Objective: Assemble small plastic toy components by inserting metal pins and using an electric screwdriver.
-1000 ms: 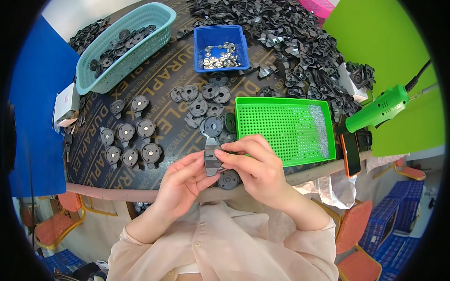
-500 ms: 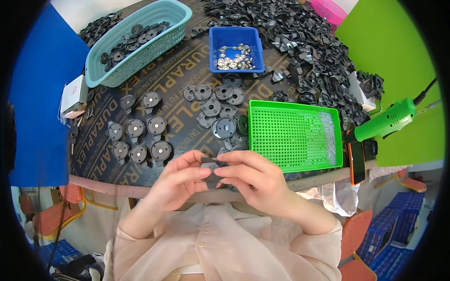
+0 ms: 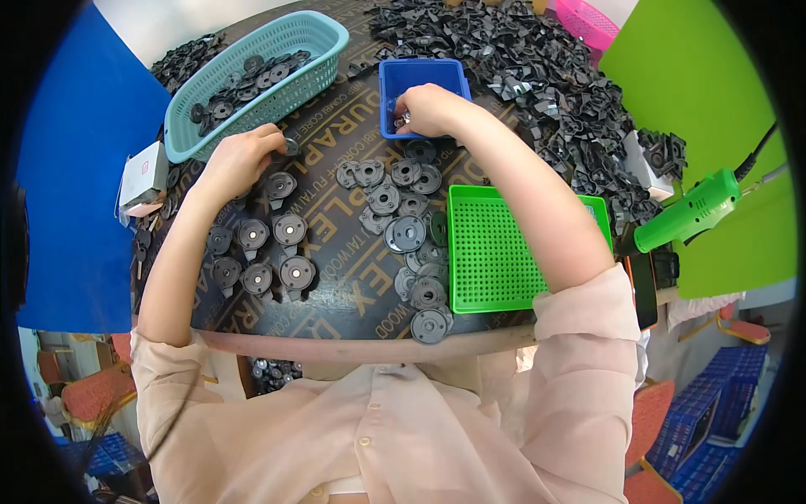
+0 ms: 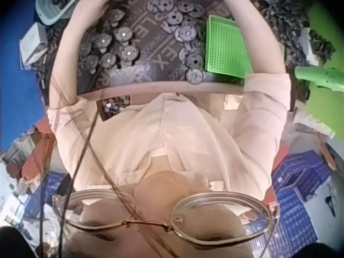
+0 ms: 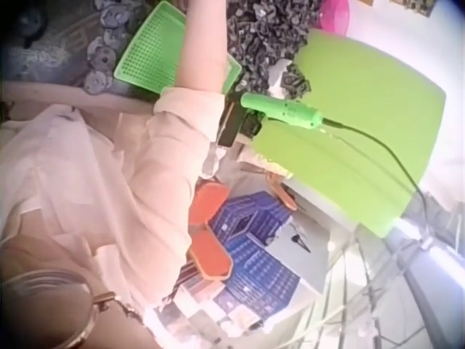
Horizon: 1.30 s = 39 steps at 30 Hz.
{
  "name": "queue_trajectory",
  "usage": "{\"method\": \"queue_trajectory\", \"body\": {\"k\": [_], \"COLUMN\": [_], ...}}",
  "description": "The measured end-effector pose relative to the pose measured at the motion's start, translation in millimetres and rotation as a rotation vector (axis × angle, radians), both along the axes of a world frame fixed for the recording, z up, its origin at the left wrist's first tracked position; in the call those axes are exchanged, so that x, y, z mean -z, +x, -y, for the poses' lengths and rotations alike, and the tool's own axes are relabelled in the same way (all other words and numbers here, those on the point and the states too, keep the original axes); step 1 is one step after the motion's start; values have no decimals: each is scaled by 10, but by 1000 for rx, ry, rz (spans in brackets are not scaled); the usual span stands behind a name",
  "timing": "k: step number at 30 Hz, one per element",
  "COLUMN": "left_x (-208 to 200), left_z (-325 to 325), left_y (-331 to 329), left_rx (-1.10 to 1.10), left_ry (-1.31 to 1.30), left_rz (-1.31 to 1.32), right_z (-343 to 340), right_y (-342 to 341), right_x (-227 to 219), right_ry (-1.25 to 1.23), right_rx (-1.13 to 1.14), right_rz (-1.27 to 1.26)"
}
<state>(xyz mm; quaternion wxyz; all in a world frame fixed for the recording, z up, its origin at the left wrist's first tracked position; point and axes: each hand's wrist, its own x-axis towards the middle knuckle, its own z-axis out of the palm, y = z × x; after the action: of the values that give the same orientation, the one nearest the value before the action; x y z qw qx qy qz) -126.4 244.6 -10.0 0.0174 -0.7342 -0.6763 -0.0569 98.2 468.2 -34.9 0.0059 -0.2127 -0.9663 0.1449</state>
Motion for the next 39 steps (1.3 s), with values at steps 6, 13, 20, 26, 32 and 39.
{"method": "queue_trajectory", "body": {"k": [6,13,20,26,32,39], "left_x": [-57,-24,272,92,-36,125], "left_z": [156,2,-161,-87,362,641], "left_y": [-11,947,1250,1322,1458,1866], "left_rx": [-4,151,23,-118,-533,-538], "left_ry": [-111,60,51,-83,-112,-193], "left_rz": [5,304,382,689,1683,2038], "right_z": [3,15,97,-14,836,1649], "right_y": [-16,43,85,334,754,1149], "right_x": [56,2,-74,-109,-636,-411], "right_ry": [-52,-50,-60,75,-640,-618], "right_rx": [33,128,156,125,247,165], "right_rz": [-69,-142,-284,-442,-535,-561]}}
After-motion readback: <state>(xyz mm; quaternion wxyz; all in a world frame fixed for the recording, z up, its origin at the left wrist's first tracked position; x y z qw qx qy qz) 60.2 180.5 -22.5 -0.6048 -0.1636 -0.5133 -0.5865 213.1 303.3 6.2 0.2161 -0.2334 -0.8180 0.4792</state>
